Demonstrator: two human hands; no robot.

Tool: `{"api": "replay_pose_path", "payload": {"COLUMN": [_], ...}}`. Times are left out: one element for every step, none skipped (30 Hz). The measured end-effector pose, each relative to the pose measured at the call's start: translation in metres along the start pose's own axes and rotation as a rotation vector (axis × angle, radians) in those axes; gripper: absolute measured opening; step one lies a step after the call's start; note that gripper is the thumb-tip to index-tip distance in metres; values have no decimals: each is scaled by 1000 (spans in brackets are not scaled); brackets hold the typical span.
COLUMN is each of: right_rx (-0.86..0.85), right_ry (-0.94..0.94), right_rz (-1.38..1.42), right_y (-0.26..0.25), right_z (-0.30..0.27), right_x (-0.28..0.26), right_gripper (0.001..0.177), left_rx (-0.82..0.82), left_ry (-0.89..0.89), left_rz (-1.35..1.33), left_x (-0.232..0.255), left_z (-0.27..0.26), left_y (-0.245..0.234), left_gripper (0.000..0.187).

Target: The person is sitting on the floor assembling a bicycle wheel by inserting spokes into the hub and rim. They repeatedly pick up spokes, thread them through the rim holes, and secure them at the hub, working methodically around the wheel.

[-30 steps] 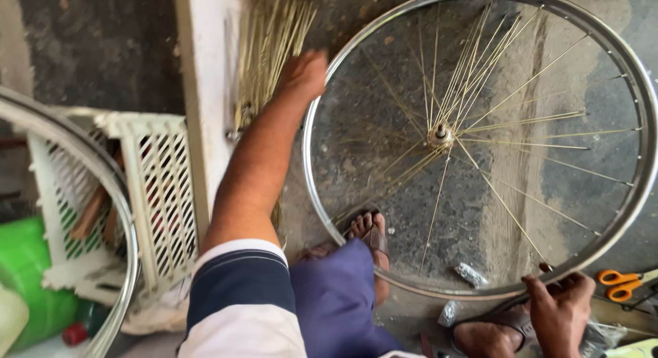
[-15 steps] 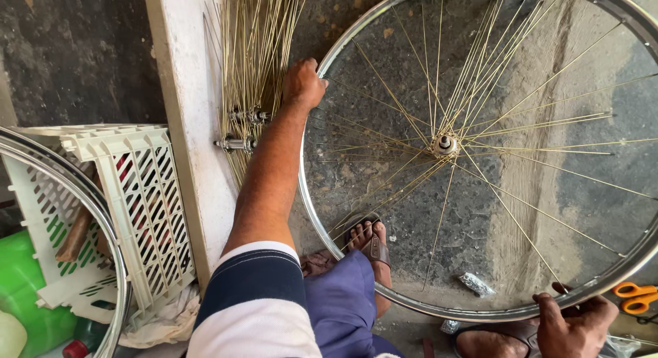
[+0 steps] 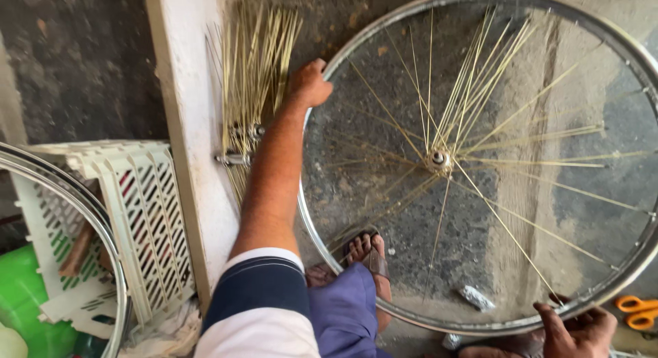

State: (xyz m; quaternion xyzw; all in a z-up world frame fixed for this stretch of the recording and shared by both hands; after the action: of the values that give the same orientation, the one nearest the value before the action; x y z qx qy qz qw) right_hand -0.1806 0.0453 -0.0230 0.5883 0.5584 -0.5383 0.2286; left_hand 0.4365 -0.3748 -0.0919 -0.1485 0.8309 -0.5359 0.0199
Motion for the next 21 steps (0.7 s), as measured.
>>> {"api": "replay_pose_path", "payload": {"right_rx": [3,7,10,-8,-27,-45,-71,-96,-120,-104,-88,-74,-94,-115,-137,-127,-117,-100,-116,-134,-152], "right_ry": [1,3,6,37,68,103,129,155,181,268,355,444,454,465,477,440,404,365,378,394,410], "right_rz": [-3,-9,-16,-32,-47,-65,-59,-51,-42,-60,-78,-97,-78,-61,-43,-73,-104,-131,-147,-164,-181], "right_y": [-1,-4,-5,-9,-13,-18,-21,-22,-23,-23,-23,-23,-24,-27,-29,-29,-28,-28,-30,-32,-33], "right_z": [2,4,7,9,11,14,19,25,29,32,35,37,40,44,46,44,41,40,44,46,46], "right_x": [8,15,20,24,27,28,29,29,28,27,26,25,25,26,29,33,38,43,46,49,50], "right_gripper": [46,47,49,44,40,37,35,33,32,32,33,33,34,36,38,37,36,35,37,38,39], "left_rx": [26,68,109,148,114,76,37,61,84,110,73,33,-6,-22,-38,-53,-76,-95,-114,-112,-111], "left_ry": [2,44,86,130,100,70,40,55,70,83,58,30,2,13,25,38,38,45,51,51,51], "left_rz": [-9,-5,0,4,13,21,29,5,-19,-42,-34,-26,-17,14,44,75,115,156,196,174,152], "left_x": [4,10,15,21,24,28,32,35,36,38,40,42,43,46,48,53,59,70,82,93,105], "left_z": [9,19,30,38,45,49,51,51,51,50,49,46,44,43,43,43,43,47,50,51,51], "left_y": [4,8,13,17,18,19,20,18,15,10,6,3,-1,-7,-13,-20,-27,-37,-46,-53,-57], "left_gripper": [35,35,35,34,33,31,30,32,35,38,37,37,36,36,36,37,36,36,35,34,34]}}
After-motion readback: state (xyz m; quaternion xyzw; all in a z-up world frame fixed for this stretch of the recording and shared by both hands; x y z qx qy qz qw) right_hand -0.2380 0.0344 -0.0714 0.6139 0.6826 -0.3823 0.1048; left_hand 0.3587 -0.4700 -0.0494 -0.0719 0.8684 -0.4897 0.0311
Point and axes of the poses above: each hand's wrist, its own z-axis towards the middle knuckle, its own y-axis out of the palm, x = y × z, the point moved 1 cm from there along z, towards the middle knuckle, and after that the axes turned 7 degrees about z, right-handed, at the moved point
